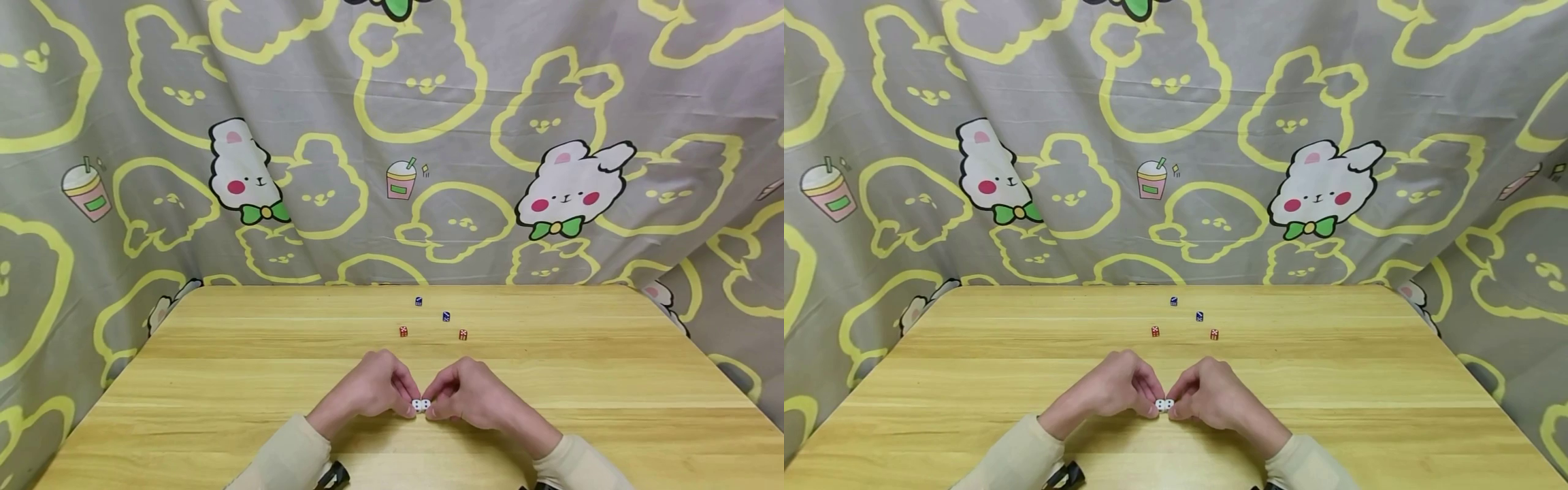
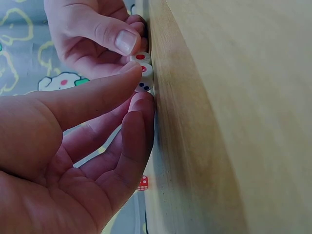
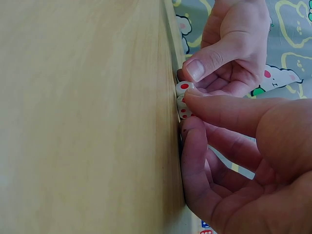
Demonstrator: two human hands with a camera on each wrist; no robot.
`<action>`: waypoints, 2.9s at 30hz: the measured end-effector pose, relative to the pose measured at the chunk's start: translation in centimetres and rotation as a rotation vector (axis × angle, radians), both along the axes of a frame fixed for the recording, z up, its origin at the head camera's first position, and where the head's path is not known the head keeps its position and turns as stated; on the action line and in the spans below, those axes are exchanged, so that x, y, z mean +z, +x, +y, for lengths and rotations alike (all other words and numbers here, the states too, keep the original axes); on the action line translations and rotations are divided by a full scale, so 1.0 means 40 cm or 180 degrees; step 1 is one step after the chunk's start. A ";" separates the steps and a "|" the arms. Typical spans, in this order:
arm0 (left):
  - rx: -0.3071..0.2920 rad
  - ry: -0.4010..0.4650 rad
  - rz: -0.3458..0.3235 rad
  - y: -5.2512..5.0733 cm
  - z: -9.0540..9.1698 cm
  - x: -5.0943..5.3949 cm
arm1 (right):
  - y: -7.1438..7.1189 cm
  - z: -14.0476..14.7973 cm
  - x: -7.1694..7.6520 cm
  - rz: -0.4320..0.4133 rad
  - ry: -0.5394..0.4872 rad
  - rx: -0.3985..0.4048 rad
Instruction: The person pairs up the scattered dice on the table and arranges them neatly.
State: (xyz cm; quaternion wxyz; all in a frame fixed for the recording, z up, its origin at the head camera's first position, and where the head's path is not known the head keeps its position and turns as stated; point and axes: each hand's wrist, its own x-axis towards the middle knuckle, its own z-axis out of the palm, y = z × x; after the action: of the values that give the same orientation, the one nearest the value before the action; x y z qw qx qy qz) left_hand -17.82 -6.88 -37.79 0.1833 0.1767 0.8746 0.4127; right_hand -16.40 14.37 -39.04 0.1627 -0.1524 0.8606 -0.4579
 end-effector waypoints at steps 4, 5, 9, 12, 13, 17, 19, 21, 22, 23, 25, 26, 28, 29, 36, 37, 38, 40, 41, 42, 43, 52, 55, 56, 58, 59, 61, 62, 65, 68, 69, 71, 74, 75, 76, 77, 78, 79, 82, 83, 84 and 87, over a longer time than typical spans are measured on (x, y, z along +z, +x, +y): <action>-0.0007 -0.0006 0.0010 -0.001 0.001 -0.001 | 0.001 0.001 0.000 0.0002 -0.0003 0.0000; -0.0007 -0.0009 0.0011 -0.001 0.001 -0.002 | 0.001 0.001 0.000 -0.0001 -0.0005 0.0002; 0.0001 0.0001 -0.0003 -0.001 0.001 -0.002 | 0.001 0.001 0.001 0.0006 -0.0006 0.0012; 0.0010 0.0007 -0.0019 0.000 0.001 0.000 | 0.001 0.001 0.001 0.0018 0.0001 0.0016; 0.0016 0.0006 -0.0026 0.000 0.001 0.000 | 0.000 0.001 0.001 0.0015 0.0000 0.0018; 0.0024 0.0009 -0.0041 0.001 0.000 0.001 | -0.001 0.000 0.001 -0.0005 -0.0010 0.0034; 0.0023 0.0010 -0.0044 0.001 0.000 0.001 | -0.001 0.000 0.002 -0.0022 -0.0016 0.0044; 0.0021 0.0012 -0.0043 0.001 -0.001 0.001 | -0.001 0.000 0.002 -0.0037 -0.0019 0.0046; 0.0019 0.0012 -0.0042 0.001 -0.001 0.001 | -0.001 0.001 0.003 -0.0047 -0.0022 0.0045; 0.0017 0.0012 -0.0037 0.001 -0.001 0.001 | -0.001 0.001 0.003 -0.0053 -0.0022 0.0041; 0.0014 0.0010 -0.0037 0.001 -0.001 0.001 | 0.000 0.002 0.004 -0.0075 -0.0039 0.0029; 0.0015 0.0011 -0.0042 0.001 -0.001 0.001 | 0.000 0.003 0.004 -0.0088 -0.0054 0.0022; 0.0018 0.0009 -0.0050 0.001 0.000 0.001 | 0.000 0.004 0.006 -0.0126 -0.0099 0.0017; 0.0020 0.0008 -0.0053 0.001 0.000 0.001 | -0.001 0.005 0.006 -0.0141 -0.0120 0.0020; 0.0010 -0.0014 -0.0042 -0.001 0.000 0.001 | -0.013 0.019 0.022 -0.0028 -0.0015 -0.0020; 0.0010 -0.0011 -0.0039 -0.001 -0.001 0.001 | -0.015 0.022 0.025 0.0009 0.0008 -0.0050; 0.0011 -0.0009 -0.0040 -0.001 -0.001 0.000 | -0.017 0.024 0.029 0.0040 0.0024 -0.0082; 0.0013 -0.0001 -0.0046 -0.001 -0.002 0.001 | -0.021 0.029 0.036 0.0080 0.0020 -0.0158; 0.0017 0.0002 -0.0057 0.000 -0.002 0.001 | -0.023 0.031 0.039 0.0103 0.0015 -0.0191; 0.0019 0.0003 -0.0067 0.000 -0.002 0.001 | -0.025 0.033 0.043 0.0139 0.0023 -0.0223; 0.0023 0.0006 -0.0074 0.001 -0.003 0.002 | -0.027 0.035 0.045 0.0175 0.0027 -0.0255; -0.0006 0.0038 -0.0053 0.001 -0.002 0.003 | -0.046 0.055 0.064 0.0482 0.0164 -0.0567; -0.0020 0.0052 -0.0030 0.001 -0.001 0.002 | -0.053 0.064 0.067 0.0562 0.0207 -0.0641; -0.0016 0.0050 -0.0031 0.001 0.000 0.002 | -0.056 0.068 0.068 0.0577 0.0225 -0.0668; -0.0006 0.0034 -0.0030 0.001 0.002 0.002 | -0.061 0.074 0.069 0.0581 0.0243 -0.0724; 0.0001 0.0023 -0.0030 0.002 0.003 0.002 | -0.064 0.077 0.070 0.0574 0.0243 -0.0755; 0.0016 0.0002 -0.0042 0.002 0.004 0.002 | -0.071 0.084 0.071 0.0564 0.0243 -0.0806; 0.0021 -0.0002 -0.0052 0.002 0.004 0.002 | -0.075 0.087 0.072 0.0568 0.0238 -0.0828; 0.0037 -0.0011 -0.0070 0.002 0.003 0.000 | -0.090 0.096 0.073 0.0606 0.0224 -0.0867; 0.0038 -0.0010 -0.0068 0.001 0.002 -0.002 | -0.106 0.105 0.075 0.0668 0.0239 -0.0900; 0.0036 -0.0010 -0.0062 0.001 0.001 -0.003 | -0.111 0.108 0.076 0.0680 0.0244 -0.0917; 0.0030 -0.0009 -0.0057 0.000 0.001 -0.003 | -0.120 0.112 0.078 0.0682 0.0253 -0.0946; 0.0035 -0.0007 -0.0061 0.001 0.001 -0.002 | -0.129 0.119 0.078 0.0671 0.0281 -0.0986; 0.0036 0.0000 -0.0062 0.001 0.001 -0.002 | -0.132 0.121 0.078 0.0675 0.0285 -0.0995; 0.0036 0.0003 -0.0060 0.001 0.001 -0.002 | -0.135 0.124 0.077 0.0678 0.0296 -0.1002; 0.0037 0.0005 -0.0055 0.002 0.001 -0.002 | -0.137 0.126 0.076 0.0683 0.0307 -0.1010; 0.0036 0.0008 -0.0052 0.002 0.001 -0.001 | -0.140 0.129 0.074 0.0690 0.0316 -0.1018; 0.0034 0.0011 -0.0049 0.002 0.001 -0.001 | -0.142 0.131 0.073 0.0689 0.0321 -0.1026; 0.0032 0.0013 -0.0046 0.003 0.000 -0.001 | -0.148 0.136 0.070 0.0672 0.0335 -0.1048; 0.0033 0.0014 -0.0046 0.003 -0.001 -0.001 | -0.150 0.137 0.069 0.0663 0.0334 -0.1056; 0.0030 0.0014 -0.0045 0.003 -0.001 -0.001 | -0.152 0.138 0.068 0.0656 0.0339 -0.1058; 0.0026 0.0019 -0.0038 0.003 -0.002 -0.001 | -0.158 0.141 0.065 0.0652 0.0354 -0.1059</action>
State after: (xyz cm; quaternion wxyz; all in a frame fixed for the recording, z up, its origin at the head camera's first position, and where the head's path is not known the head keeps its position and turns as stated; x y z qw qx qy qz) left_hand -17.70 -6.96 -37.84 0.1863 0.1712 0.8729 0.4171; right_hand -22.72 20.01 -36.45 0.0045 -0.0447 0.9099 -0.4123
